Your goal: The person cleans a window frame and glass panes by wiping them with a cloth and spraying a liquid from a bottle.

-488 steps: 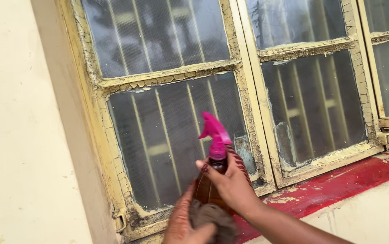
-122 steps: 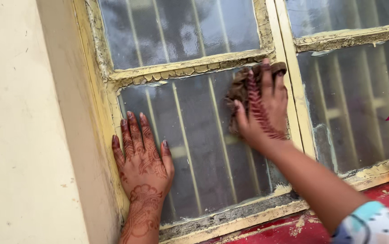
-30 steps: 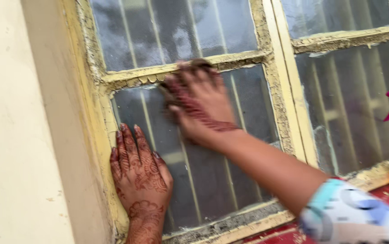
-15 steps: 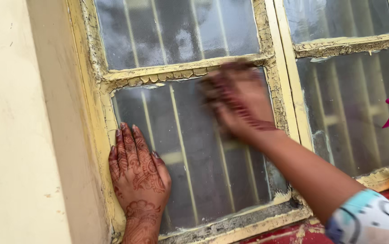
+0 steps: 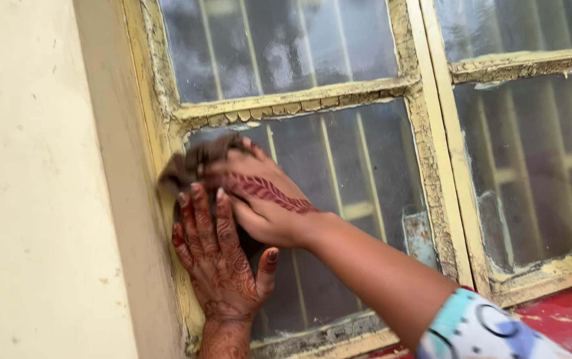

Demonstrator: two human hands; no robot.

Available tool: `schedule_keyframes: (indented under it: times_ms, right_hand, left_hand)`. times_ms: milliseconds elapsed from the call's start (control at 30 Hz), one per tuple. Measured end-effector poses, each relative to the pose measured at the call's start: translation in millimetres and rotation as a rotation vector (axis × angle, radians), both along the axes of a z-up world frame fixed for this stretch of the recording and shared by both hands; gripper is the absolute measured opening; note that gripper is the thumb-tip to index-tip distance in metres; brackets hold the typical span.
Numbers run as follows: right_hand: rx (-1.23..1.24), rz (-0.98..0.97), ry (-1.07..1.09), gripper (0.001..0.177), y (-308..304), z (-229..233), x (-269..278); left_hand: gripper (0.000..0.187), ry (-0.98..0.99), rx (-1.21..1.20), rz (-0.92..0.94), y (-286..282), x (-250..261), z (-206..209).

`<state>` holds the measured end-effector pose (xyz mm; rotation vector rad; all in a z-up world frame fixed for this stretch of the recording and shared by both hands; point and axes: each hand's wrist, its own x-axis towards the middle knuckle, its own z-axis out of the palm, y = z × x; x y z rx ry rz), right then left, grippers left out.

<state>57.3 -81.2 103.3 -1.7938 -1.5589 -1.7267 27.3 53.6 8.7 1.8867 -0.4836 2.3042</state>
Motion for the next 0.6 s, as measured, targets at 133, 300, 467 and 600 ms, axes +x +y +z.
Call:
schedule_keyframes:
  times_ms: [133,300,467,600]
  right_hand:
    - [-0.228,0.172,0.146,0.057,-38,-40,2]
    - [0.227,0.473,0.814,0.042,-105,-29,-13]
    - [0.358,-0.235,-0.005,0.051,-132,-13,-17]
    - [0.407,-0.53,-0.082,0.066,-145,-17,-4]
  left_hand:
    - [0.092,0.013,0.266,0.004,-3,-3,3]
    - [0.083,0.309,0.327,0.266,-13,-13,11]
    - [0.083,0.296,0.201,0.383,-23,-18,55]
    - [0.084,0.28,0.112,0.407,-29,-15,55]
